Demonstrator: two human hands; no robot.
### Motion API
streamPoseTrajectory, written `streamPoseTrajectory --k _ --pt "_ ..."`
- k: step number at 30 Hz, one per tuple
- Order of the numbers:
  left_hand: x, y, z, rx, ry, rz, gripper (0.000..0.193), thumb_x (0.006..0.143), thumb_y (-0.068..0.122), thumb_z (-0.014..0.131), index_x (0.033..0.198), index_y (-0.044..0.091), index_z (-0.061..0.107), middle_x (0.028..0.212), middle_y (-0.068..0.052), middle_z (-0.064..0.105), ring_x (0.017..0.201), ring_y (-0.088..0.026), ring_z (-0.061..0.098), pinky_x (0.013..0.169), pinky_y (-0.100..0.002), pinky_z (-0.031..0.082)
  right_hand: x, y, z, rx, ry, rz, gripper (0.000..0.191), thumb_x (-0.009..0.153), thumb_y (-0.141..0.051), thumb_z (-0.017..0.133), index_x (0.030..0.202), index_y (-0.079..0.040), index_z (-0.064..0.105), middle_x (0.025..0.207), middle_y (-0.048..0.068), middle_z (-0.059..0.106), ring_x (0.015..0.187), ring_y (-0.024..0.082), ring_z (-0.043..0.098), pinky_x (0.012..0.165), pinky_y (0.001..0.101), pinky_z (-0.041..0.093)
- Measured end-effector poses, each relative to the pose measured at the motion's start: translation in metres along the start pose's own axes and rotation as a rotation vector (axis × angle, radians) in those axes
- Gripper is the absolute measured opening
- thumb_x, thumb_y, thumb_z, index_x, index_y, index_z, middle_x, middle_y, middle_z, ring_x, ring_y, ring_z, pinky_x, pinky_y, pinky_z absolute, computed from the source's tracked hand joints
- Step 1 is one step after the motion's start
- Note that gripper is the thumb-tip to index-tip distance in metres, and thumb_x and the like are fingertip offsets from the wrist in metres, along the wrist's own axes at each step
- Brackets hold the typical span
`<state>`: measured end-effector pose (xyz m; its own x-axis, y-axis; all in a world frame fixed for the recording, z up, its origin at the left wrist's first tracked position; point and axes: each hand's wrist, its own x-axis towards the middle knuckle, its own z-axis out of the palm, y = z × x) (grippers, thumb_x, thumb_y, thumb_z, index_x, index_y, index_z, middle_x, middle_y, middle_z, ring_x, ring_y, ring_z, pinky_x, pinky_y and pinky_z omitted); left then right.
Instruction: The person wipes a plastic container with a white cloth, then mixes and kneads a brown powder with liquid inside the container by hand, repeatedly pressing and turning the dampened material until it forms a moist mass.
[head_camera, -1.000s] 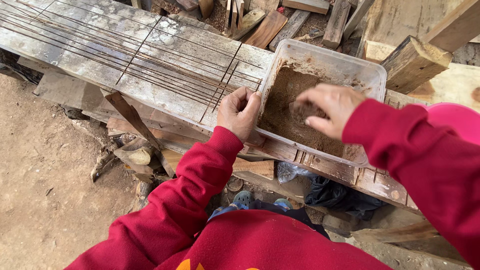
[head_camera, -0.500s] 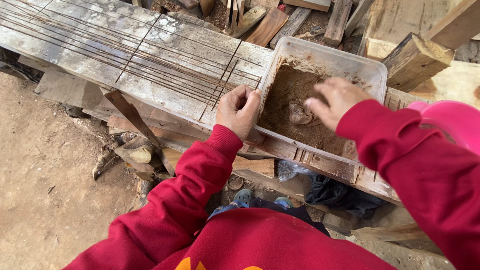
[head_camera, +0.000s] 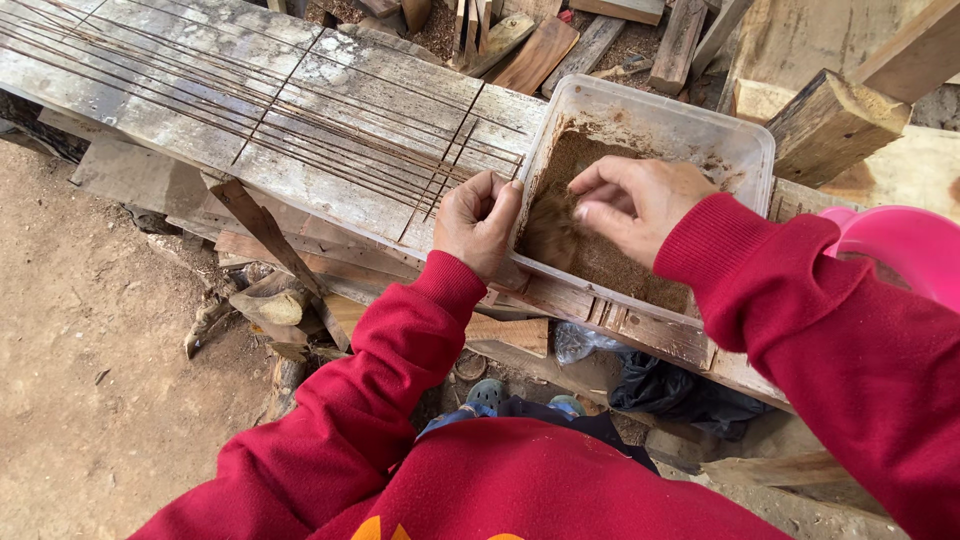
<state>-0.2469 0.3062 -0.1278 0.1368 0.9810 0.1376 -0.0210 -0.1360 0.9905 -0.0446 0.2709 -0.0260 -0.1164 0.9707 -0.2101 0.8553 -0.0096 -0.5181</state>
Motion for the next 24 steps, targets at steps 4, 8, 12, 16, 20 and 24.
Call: streamPoseTrajectory --k 4,8,12,16,20,24 --pt "0.0 -0.002 0.0 0.008 -0.008 -0.014 0.033 0.099 0.021 0.064 0.071 0.005 0.057 0.06 0.009 0.049 0.055 -0.001 0.041 0.049 -0.023 0.034 0.007 0.014 0.012 -0.264 0.103 -0.53 0.039 0.096 -0.018 0.062 0.133 -0.008 0.065 0.127 0.017 0.07 0.112 0.032 0.069 0.094 0.044 0.053" --pt "-0.001 -0.001 -0.001 0.06 0.005 -0.002 0.034 0.099 0.022 0.065 0.071 0.006 0.056 0.06 0.009 0.048 0.056 0.0 0.039 0.049 -0.024 0.033 0.007 0.025 0.032 -0.276 -0.058 -0.68 0.043 0.091 -0.014 0.057 0.133 -0.009 0.064 0.143 0.016 0.06 0.123 0.032 0.061 0.102 0.0413 0.051" --pt "-0.002 0.003 0.0 0.009 -0.007 -0.021 0.033 0.099 0.022 0.064 0.071 0.007 0.056 0.06 0.009 0.049 0.056 -0.001 0.041 0.049 -0.024 0.035 0.019 0.034 0.022 -0.25 -0.086 -0.414 0.036 0.098 -0.026 0.058 0.131 -0.015 0.065 0.14 0.008 0.064 0.127 0.026 0.063 0.112 0.0403 0.049" --pt "-0.003 0.008 -0.001 0.036 -0.011 -0.047 0.033 0.098 0.022 0.064 0.07 0.007 0.057 0.06 0.009 0.05 0.055 -0.001 0.042 0.049 -0.024 0.036 0.031 0.028 0.026 -0.233 0.041 -0.327 0.049 0.1 -0.03 0.066 0.138 -0.001 0.056 0.147 0.027 0.048 0.131 0.043 0.05 0.109 0.0518 0.041" --pt "-0.006 0.012 0.0 0.034 0.003 0.017 0.034 0.099 0.022 0.065 0.071 0.006 0.055 0.061 0.008 0.049 0.058 -0.001 0.041 0.051 -0.024 0.036 0.022 0.022 0.044 -0.191 0.095 -0.653 0.049 0.083 -0.029 0.075 0.124 -0.005 0.063 0.136 0.026 0.059 0.121 0.039 0.06 0.101 0.044 0.048" --pt "-0.006 0.013 0.001 0.056 0.021 -0.03 0.033 0.098 0.023 0.064 0.07 0.006 0.056 0.059 0.008 0.049 0.056 -0.001 0.041 0.05 -0.024 0.036 0.013 0.021 0.034 -0.016 -0.175 -0.342 0.045 0.08 -0.023 0.074 0.121 -0.011 0.06 0.107 0.01 0.075 0.1 0.023 0.076 0.088 0.0336 0.06"
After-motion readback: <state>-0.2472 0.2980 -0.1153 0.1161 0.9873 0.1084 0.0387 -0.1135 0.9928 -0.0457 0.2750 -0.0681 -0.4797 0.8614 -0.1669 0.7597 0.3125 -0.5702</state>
